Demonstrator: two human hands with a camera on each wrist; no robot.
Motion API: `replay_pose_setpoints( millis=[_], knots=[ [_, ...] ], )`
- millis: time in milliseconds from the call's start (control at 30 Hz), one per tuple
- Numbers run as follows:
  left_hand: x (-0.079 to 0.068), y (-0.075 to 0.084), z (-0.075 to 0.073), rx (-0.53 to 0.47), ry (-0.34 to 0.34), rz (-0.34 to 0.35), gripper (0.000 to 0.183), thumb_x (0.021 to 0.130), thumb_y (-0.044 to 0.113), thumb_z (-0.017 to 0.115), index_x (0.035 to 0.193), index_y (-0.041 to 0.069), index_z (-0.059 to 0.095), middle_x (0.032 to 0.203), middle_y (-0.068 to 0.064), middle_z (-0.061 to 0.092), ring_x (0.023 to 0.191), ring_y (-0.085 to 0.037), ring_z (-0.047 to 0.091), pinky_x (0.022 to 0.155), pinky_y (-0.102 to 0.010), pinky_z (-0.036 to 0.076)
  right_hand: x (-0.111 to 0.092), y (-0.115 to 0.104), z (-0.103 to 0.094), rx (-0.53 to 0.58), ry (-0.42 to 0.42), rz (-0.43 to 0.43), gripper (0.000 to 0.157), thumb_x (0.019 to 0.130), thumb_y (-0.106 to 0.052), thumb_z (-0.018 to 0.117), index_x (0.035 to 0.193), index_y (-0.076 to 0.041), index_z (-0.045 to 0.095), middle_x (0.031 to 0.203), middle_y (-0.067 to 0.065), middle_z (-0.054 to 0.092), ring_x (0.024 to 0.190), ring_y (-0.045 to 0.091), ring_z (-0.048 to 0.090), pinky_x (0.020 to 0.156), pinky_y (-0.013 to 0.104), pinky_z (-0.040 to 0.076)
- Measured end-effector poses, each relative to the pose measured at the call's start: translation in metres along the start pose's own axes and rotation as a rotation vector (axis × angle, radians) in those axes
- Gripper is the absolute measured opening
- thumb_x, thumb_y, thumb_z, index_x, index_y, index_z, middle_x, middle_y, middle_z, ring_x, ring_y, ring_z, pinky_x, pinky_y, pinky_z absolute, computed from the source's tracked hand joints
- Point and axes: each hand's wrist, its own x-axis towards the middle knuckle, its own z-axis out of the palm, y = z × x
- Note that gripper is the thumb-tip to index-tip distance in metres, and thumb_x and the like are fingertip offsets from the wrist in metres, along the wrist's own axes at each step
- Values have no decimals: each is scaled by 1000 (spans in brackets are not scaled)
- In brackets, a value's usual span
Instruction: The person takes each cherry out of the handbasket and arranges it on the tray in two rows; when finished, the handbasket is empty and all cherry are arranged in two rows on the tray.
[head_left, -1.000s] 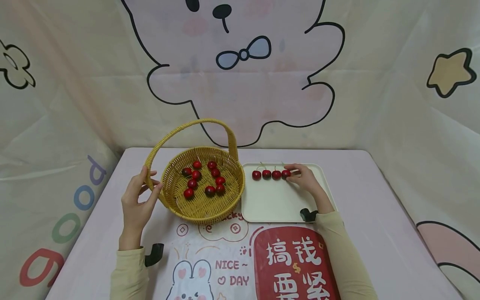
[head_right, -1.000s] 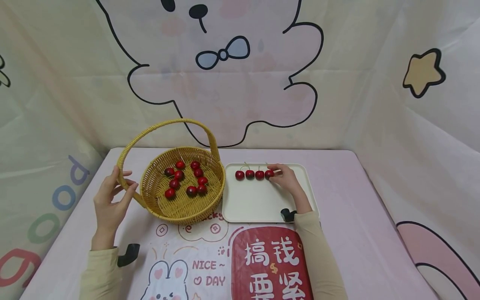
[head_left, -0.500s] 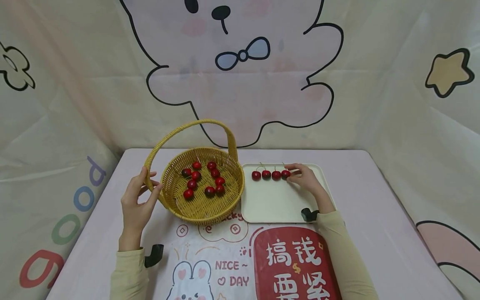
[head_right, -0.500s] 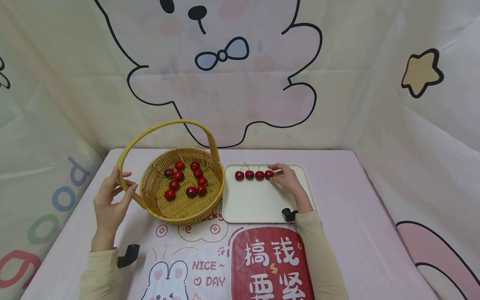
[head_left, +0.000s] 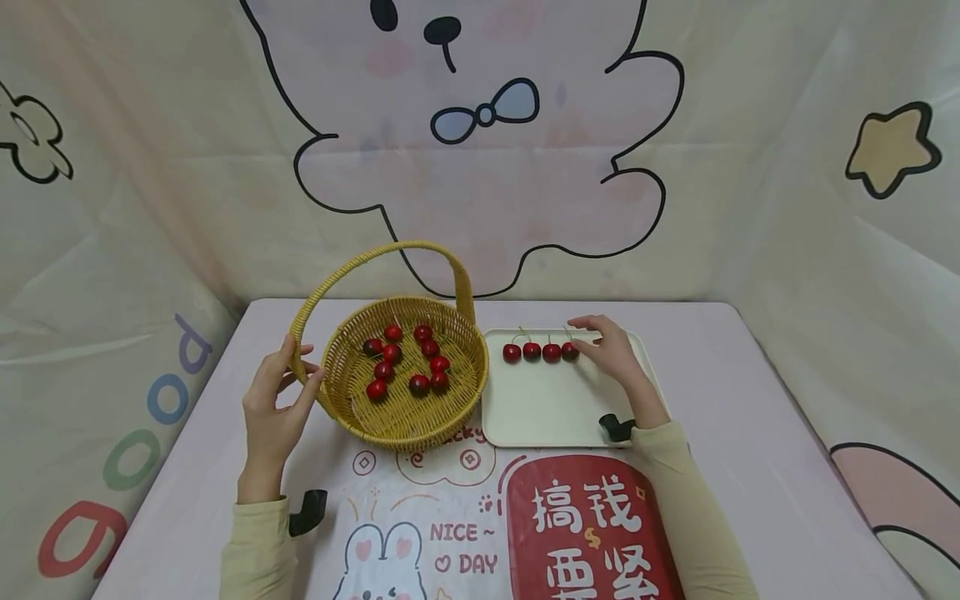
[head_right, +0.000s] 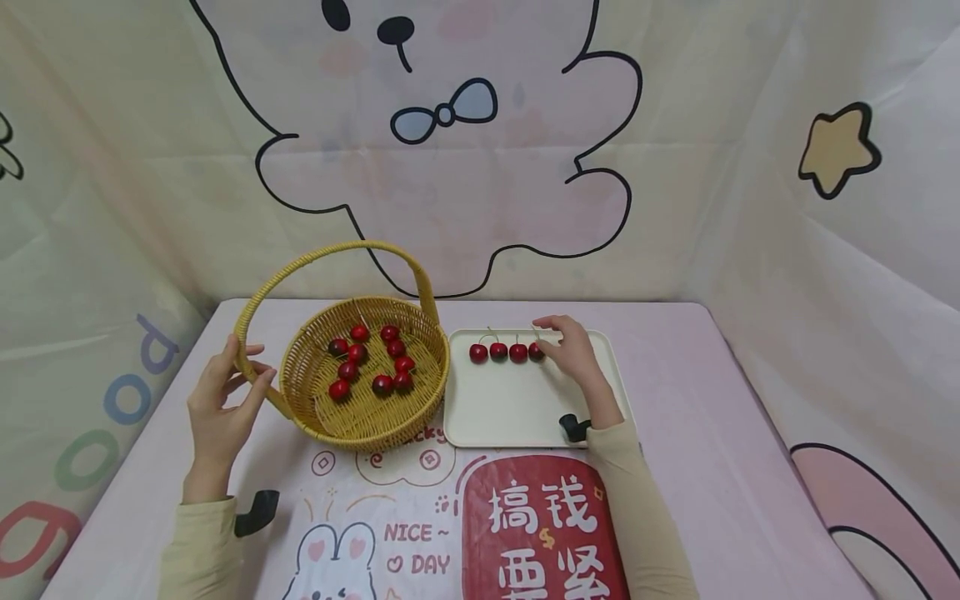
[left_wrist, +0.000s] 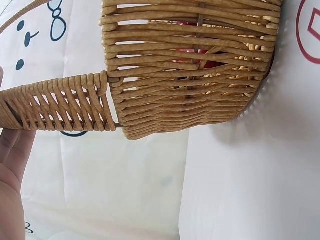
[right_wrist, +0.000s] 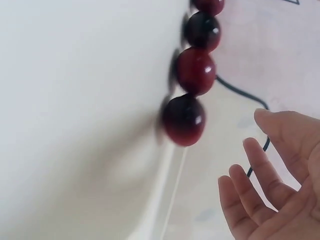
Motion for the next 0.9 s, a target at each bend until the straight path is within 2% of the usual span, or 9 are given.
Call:
replay_pose_setpoints(
  millis=[200, 367, 767, 900],
  knots=[
    [0, 0, 0, 3, -4, -7, 69, 71, -15, 69, 134, 2, 45, 107, -17, 62, 88, 2, 58, 85, -10, 47, 2, -30, 2, 24, 58, -49, 30, 85, -6, 64, 115, -3, 61, 116, 18, 58, 110, 35, 50, 86, 52, 49],
    [0, 0, -1, 4, -6, -5, 69, 72, -15, 69, 134, 2, 45, 107, -17, 62, 88, 2, 58, 85, -10, 47, 4, -54, 5, 54, 62, -94, 27, 86, -8, 63, 113, -4, 62, 112, 15, 61, 102, 33, 55, 80, 47, 52],
    [0, -1, 1, 12, -1, 0, 76, 65, -22, 69, 134, 0, 45, 106, -21, 61, 87, 3, 57, 84, -8, 46, 13, -106, 31, 100, -65, -217, 26, 87, -10, 64, 112, -6, 63, 106, 12, 65, 90, 23, 61, 75, 40, 54],
    [0, 0, 0, 9, -7, -1, 72, 69, -17, 69, 134, 1, 44, 107, -19, 62, 88, 3, 57, 85, -9, 46, 15, -124, 43, 101, -123, -251, 26, 87, -11, 63, 113, -6, 63, 107, 12, 64, 89, 22, 61, 73, 38, 54]
  ],
)
